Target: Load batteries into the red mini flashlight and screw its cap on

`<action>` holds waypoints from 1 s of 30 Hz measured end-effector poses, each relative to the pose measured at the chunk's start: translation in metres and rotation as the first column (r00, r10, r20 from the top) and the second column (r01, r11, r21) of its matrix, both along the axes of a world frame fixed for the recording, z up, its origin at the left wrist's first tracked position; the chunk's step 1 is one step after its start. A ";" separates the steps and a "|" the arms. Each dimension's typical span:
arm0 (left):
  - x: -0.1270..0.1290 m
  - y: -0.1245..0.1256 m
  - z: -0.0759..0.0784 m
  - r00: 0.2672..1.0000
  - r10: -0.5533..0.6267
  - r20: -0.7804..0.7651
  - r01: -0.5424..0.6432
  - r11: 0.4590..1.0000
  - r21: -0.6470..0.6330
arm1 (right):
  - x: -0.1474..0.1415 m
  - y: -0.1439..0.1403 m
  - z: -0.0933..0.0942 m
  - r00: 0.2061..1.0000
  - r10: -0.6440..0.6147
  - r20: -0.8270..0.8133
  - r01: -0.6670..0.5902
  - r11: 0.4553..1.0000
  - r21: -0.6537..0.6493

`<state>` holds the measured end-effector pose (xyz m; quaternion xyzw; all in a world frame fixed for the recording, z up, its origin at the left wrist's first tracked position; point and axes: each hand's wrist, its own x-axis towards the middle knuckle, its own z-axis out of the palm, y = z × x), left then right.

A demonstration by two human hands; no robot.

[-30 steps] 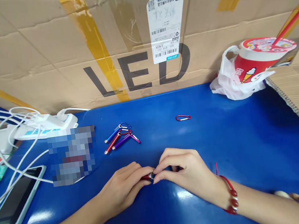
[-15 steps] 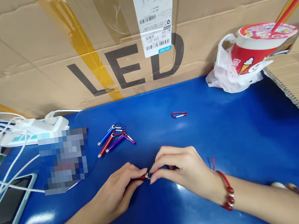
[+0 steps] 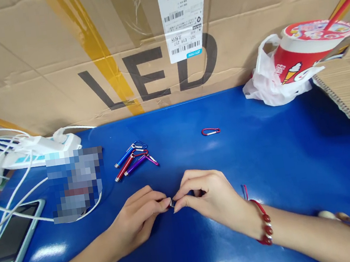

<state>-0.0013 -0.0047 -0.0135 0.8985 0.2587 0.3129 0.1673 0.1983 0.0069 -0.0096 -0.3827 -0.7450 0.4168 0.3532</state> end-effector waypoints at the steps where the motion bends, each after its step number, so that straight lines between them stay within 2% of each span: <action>1: 0.000 0.000 0.000 1.000 0.009 -0.002 -0.009 1.000 0.010 | 0.000 0.000 0.000 1.000 -0.002 0.010 0.002 1.000 -0.024; 6: 0.001 -0.001 -0.001 0.998 0.057 0.014 -0.058 0.996 0.068 | -0.001 0.001 0.004 0.998 -0.028 0.063 0.038 0.987 -0.156; 10: 0.001 -0.002 -0.003 0.997 0.065 0.035 -0.069 0.992 0.102 | -0.001 0.000 0.006 0.997 -0.026 0.072 0.040 0.979 -0.199; 20: 0.004 -0.005 0.000 0.994 0.090 0.054 -0.093 0.994 0.055 | 0.001 0.003 0.013 0.998 0.034 0.062 -0.012 0.948 -0.318; 30: 0.003 -0.006 -0.005 0.991 0.133 -0.035 -0.127 0.984 0.123 | 0.000 0.004 0.006 0.992 0.045 0.118 -0.008 0.954 -0.298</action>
